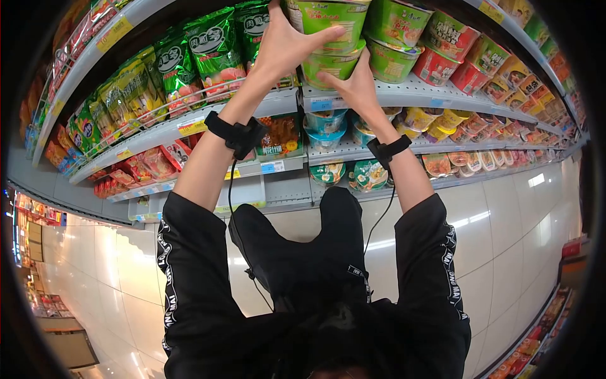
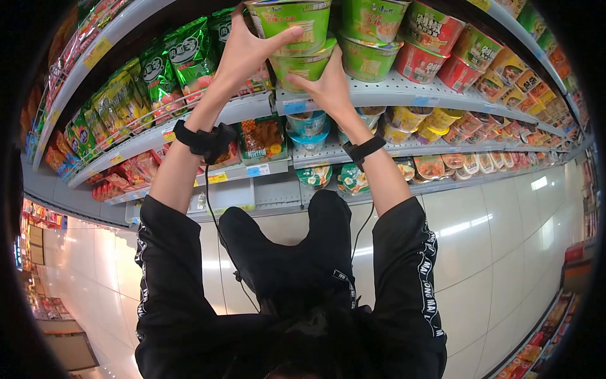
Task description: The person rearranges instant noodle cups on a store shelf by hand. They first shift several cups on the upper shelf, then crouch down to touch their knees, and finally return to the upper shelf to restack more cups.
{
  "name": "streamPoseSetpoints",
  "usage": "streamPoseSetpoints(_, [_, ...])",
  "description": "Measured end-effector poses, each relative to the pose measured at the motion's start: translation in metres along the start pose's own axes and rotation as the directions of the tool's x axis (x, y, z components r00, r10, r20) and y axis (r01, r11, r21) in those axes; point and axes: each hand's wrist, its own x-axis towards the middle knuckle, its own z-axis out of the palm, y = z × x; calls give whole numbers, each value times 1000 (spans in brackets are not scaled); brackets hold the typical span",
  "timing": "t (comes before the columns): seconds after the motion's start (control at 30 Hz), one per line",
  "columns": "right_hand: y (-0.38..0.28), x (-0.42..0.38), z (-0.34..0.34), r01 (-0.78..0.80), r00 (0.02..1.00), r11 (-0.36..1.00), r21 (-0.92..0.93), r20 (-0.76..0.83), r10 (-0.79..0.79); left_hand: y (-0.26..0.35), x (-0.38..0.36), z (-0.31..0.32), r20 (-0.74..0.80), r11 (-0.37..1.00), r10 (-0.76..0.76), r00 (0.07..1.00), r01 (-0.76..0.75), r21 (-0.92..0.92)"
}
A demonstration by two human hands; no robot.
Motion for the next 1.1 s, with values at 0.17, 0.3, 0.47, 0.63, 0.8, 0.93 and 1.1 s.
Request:
streamPoseSetpoints(0.17, [1,1,0,51,998,990,-134,-24,-54,-3,11,-9,161,987,34,986,-8,-160])
streamPoseSetpoints(0.3, [4,3,-1,-51,998,998,-30,-26,50,-3,13,-12,244,991,-4,970,36,-126])
streamPoseSetpoints(0.47, [-2,0,-3,-89,996,995,43,-15,90,-28,11,-5,240,987,-78,968,110,-121])
streamPoseSetpoints(0.63, [1,-8,-1,-15,998,1000,-21,-64,14,-43,10,5,109,997,1,994,7,-72])
streamPoseSetpoints(0.8, [-8,-9,-7,-41,998,992,123,-41,46,-53,14,11,74,994,24,997,-16,-107])
streamPoseSetpoints(0.93, [3,-7,-5,-2,999,997,80,-48,5,-42,9,13,45,992,-32,998,37,-120])
streamPoseSetpoints(1.1, [1,-6,0,-28,997,1000,-4,-74,28,-51,12,21,-10,998,-27,1000,26,-63])
